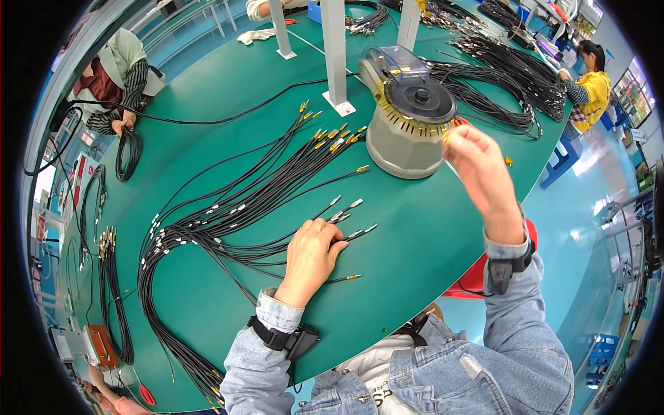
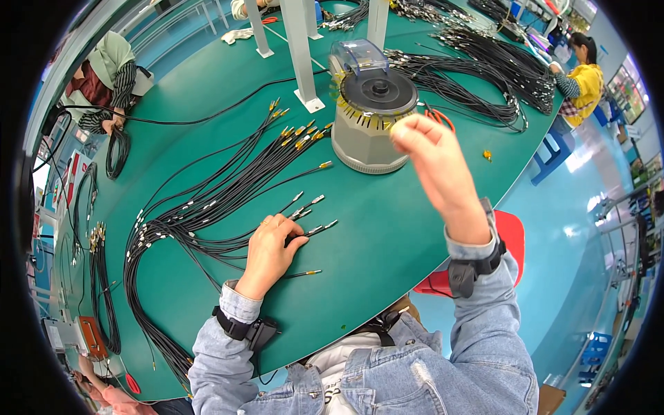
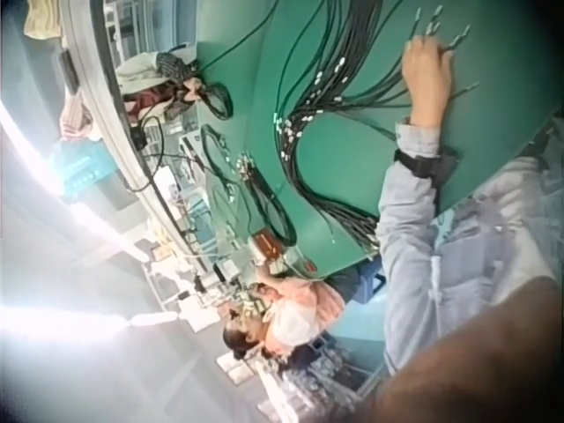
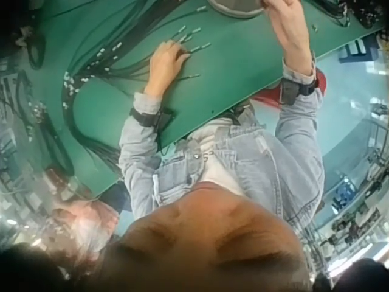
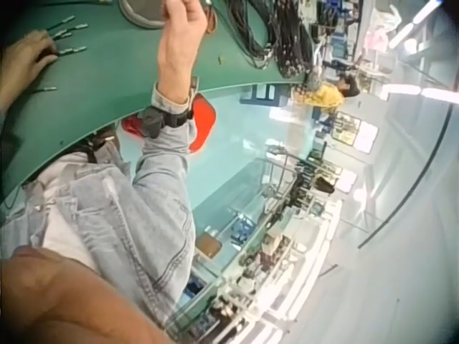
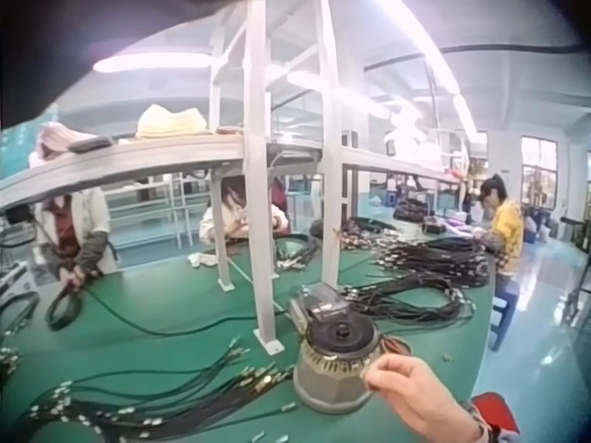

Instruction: The person organizes a bundle of wires by hand, then picks up a dispenser and places it on the table. They then take a component from the dispenser and apply it to the end of a wire.

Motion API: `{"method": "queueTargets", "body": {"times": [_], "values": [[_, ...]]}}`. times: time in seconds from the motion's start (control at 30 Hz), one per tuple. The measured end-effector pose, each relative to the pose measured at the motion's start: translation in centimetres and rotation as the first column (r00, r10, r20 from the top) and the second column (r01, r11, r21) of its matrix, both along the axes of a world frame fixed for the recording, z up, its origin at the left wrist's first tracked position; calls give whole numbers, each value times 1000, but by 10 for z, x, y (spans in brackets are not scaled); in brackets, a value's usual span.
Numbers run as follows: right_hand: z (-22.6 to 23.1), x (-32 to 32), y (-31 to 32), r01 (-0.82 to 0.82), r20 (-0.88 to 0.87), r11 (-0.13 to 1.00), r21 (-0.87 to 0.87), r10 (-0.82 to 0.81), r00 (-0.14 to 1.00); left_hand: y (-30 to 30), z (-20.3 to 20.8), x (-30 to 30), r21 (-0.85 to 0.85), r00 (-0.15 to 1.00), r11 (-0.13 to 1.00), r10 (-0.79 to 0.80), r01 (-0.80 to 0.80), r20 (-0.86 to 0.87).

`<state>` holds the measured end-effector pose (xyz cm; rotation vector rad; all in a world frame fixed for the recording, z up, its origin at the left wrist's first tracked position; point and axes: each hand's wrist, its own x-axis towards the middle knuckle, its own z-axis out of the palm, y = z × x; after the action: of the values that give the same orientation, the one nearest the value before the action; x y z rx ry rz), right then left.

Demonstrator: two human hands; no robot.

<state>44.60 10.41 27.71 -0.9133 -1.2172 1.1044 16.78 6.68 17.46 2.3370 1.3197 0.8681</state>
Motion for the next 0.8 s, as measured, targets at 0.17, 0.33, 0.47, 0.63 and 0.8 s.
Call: {"method": "queueTargets", "body": {"times": [0.17,0.33,0.47,0.63,0.8], "values": [[-21,-39,-23,-185,-29,972,-147,182,983,3,2,-3,-169,984,985,54,-24,172],[-45,-67,-35,-212,-12,948,-239,215,977,5,3,-5,-487,900,873,189,29,392],[-57,-87,-44,-242,-17,927,-286,248,969,3,7,-8,-476,843,877,206,67,498],[-73,-108,-57,-223,84,955,-195,243,966,-4,7,-8,-427,783,898,190,106,593],[-84,-120,-63,-125,230,990,-70,137,963,-13,15,-3,-485,733,870,276,83,621]]}}
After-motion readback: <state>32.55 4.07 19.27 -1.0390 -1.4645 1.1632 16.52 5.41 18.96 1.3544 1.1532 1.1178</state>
